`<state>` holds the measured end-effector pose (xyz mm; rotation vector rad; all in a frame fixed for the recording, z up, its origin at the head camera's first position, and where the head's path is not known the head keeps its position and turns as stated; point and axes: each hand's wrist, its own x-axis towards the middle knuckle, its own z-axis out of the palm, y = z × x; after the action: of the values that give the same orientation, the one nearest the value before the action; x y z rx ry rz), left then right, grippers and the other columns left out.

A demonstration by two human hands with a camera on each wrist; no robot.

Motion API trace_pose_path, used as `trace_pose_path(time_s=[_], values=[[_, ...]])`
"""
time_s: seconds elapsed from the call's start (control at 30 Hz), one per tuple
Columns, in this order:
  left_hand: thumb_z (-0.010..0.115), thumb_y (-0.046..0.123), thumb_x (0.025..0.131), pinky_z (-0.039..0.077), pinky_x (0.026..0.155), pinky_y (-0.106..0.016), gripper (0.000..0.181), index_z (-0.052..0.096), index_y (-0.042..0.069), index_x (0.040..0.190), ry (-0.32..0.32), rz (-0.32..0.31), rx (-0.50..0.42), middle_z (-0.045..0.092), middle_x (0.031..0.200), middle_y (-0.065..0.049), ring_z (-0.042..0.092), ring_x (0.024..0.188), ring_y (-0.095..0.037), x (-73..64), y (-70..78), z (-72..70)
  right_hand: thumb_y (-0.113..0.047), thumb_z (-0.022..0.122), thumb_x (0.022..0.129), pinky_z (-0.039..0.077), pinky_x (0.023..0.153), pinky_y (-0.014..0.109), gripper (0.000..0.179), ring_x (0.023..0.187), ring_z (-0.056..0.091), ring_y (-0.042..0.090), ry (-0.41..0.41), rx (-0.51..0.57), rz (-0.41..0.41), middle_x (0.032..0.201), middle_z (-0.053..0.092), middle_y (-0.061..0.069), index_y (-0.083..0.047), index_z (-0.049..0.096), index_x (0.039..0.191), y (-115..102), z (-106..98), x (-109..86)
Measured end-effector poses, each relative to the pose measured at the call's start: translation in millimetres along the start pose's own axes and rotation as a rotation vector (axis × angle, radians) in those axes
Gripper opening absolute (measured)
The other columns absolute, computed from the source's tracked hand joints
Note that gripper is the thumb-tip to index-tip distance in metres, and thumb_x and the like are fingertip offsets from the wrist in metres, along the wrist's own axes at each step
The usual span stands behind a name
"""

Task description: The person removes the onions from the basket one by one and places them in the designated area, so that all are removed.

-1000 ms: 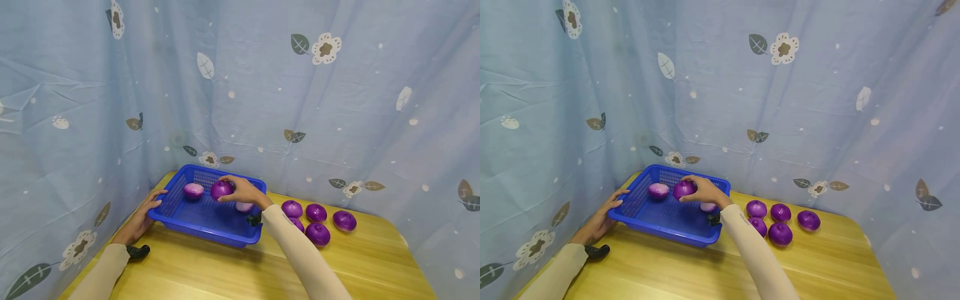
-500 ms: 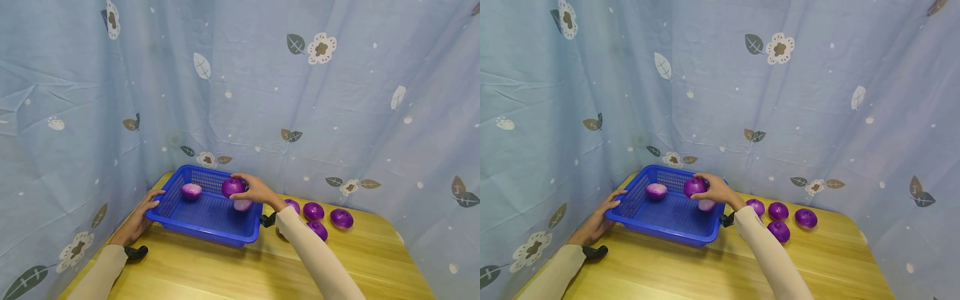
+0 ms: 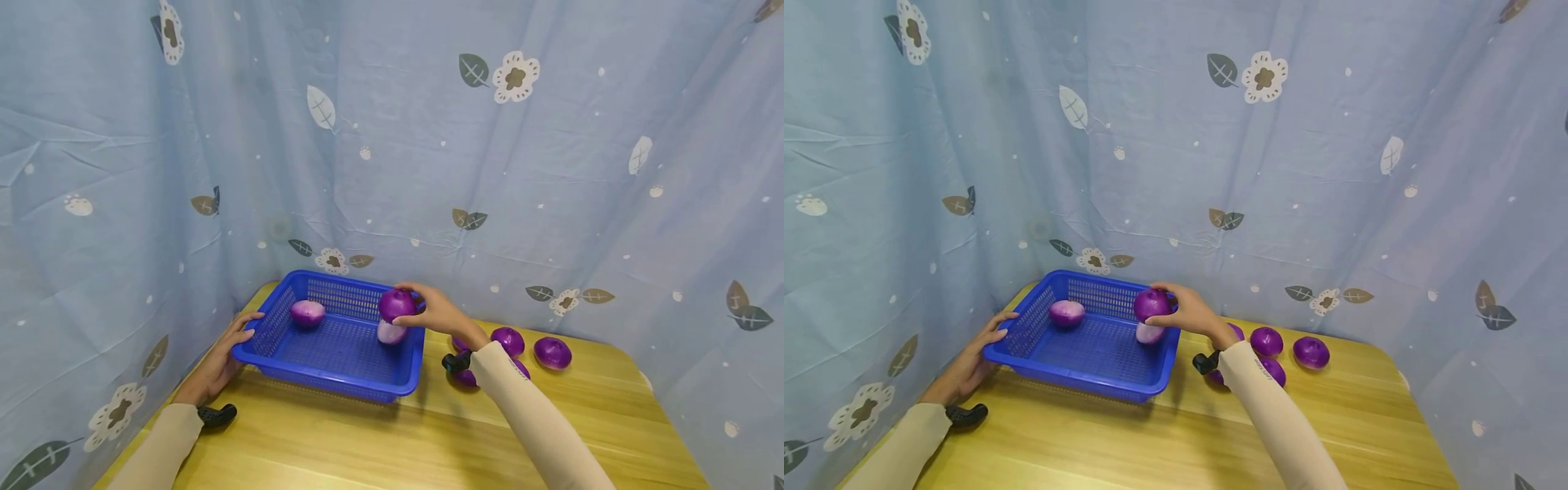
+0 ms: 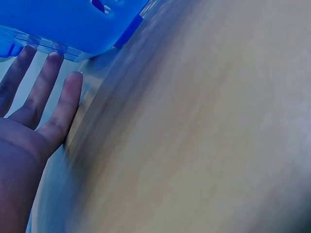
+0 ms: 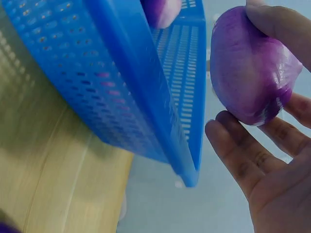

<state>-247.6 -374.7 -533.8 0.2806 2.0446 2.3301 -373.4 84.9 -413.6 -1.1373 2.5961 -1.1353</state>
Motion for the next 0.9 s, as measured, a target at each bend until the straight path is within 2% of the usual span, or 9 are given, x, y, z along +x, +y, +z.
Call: trace_pose_path(time_s=[0.2,0.47,0.67,0.9], values=[[0.041,0.028,0.111,0.055,0.092,-0.034,0.045,0.037,0.023,0.155,-0.013,0.005,-0.001,0.028,0.15,-0.006,0.058,0.12,-0.027,0.1,0.3,-0.4,-0.041,0.087,0.082,0.057,0.084,0.037,0.079,0.108,0.062,0.027,0.025,0.041,0.033,0.135,0.061,0.001,-0.017,0.053,0.149,3,-10,-16.5],[0.04,0.03,0.111,0.055,0.092,-0.034,0.046,0.035,0.024,0.156,-0.013,-0.003,0.014,0.021,0.154,-0.009,0.056,0.121,-0.028,0.7,1.2,-3.4,-0.045,0.086,0.082,0.055,0.089,0.037,0.079,0.107,0.062,0.024,0.056,0.05,0.079,0.132,0.061,-0.001,-0.022,0.053,0.149,11,-22,-35.7],[0.039,0.029,0.112,0.055,0.093,-0.033,0.046,0.034,0.023,0.157,-0.028,0.0,0.007,0.02,0.154,-0.01,0.057,0.121,-0.027,-0.1,0.6,-2.9,-0.045,0.087,0.082,0.055,0.089,0.037,0.076,0.106,0.062,0.023,0.078,0.047,0.116,0.129,0.063,-0.003,-0.028,0.053,0.148,19,-31,-49.4],[0.039,0.03,0.111,0.055,0.093,-0.034,0.046,0.035,0.025,0.157,-0.016,-0.001,0.012,0.025,0.151,-0.005,0.058,0.119,-0.025,0.3,0.2,-1.4,-0.045,0.087,0.082,0.055,0.083,0.04,0.079,0.105,0.062,0.028,0.106,0.056,0.15,0.123,0.065,0.003,-0.024,0.052,0.149,24,-41,-68.3]])
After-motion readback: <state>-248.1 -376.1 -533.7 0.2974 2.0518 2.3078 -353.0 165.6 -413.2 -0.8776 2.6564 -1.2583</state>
